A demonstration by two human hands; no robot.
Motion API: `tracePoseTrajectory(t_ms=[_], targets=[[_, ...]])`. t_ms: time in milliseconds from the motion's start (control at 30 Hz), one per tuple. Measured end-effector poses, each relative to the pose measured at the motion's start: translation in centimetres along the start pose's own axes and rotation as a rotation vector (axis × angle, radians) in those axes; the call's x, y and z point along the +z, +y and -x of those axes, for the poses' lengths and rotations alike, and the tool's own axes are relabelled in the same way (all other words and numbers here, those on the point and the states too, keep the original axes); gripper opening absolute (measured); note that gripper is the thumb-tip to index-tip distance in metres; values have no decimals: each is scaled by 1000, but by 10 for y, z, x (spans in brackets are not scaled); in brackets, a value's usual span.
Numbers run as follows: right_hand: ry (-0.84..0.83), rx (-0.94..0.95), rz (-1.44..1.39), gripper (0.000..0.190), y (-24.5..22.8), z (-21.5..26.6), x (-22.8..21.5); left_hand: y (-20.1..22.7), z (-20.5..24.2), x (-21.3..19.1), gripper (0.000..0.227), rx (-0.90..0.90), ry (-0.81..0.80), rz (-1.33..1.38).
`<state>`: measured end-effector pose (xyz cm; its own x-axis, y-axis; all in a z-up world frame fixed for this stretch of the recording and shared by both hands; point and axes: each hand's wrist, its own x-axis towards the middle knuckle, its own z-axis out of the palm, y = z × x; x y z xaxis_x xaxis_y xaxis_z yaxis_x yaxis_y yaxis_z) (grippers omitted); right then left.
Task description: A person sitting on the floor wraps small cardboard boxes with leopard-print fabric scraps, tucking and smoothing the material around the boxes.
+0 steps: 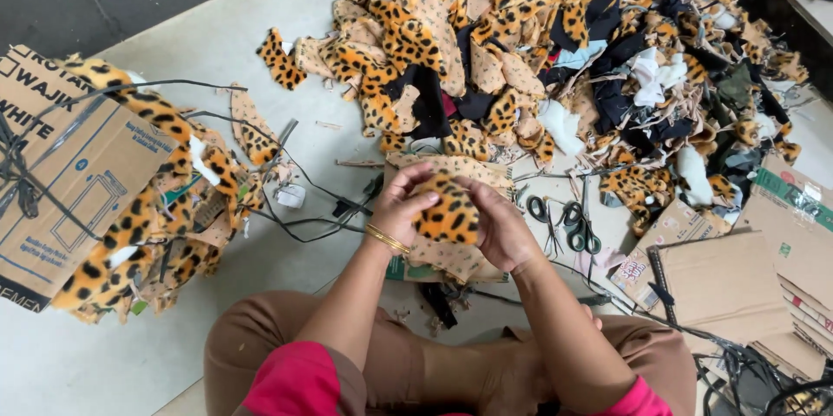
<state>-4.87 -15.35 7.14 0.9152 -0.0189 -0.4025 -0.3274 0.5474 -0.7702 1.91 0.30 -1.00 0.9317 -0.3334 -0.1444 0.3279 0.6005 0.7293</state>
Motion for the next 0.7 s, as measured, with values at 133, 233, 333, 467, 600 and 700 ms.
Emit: tracePoseTrajectory(t_ms=[133,233,333,467,600,700], targets=[[29,58,-71,56,4,2,-2,12,7,-2,64,21,-166,359],[55,54,152,83,13,3,11,29,15,15,88,-72,-406,590],[108,206,-135,93,18,11,22,36,24,25,92,-123,-479,662],[18,178,-260,99,21,2,1,42,20,11,101,-195,-475,504],[48,-48,-262,33,29,-22,-55,39,17,-5,99,-240,-341,-52],[143,-127,-144,29,20,-33,-71,51,15,0,89,-232,-249,-318]])
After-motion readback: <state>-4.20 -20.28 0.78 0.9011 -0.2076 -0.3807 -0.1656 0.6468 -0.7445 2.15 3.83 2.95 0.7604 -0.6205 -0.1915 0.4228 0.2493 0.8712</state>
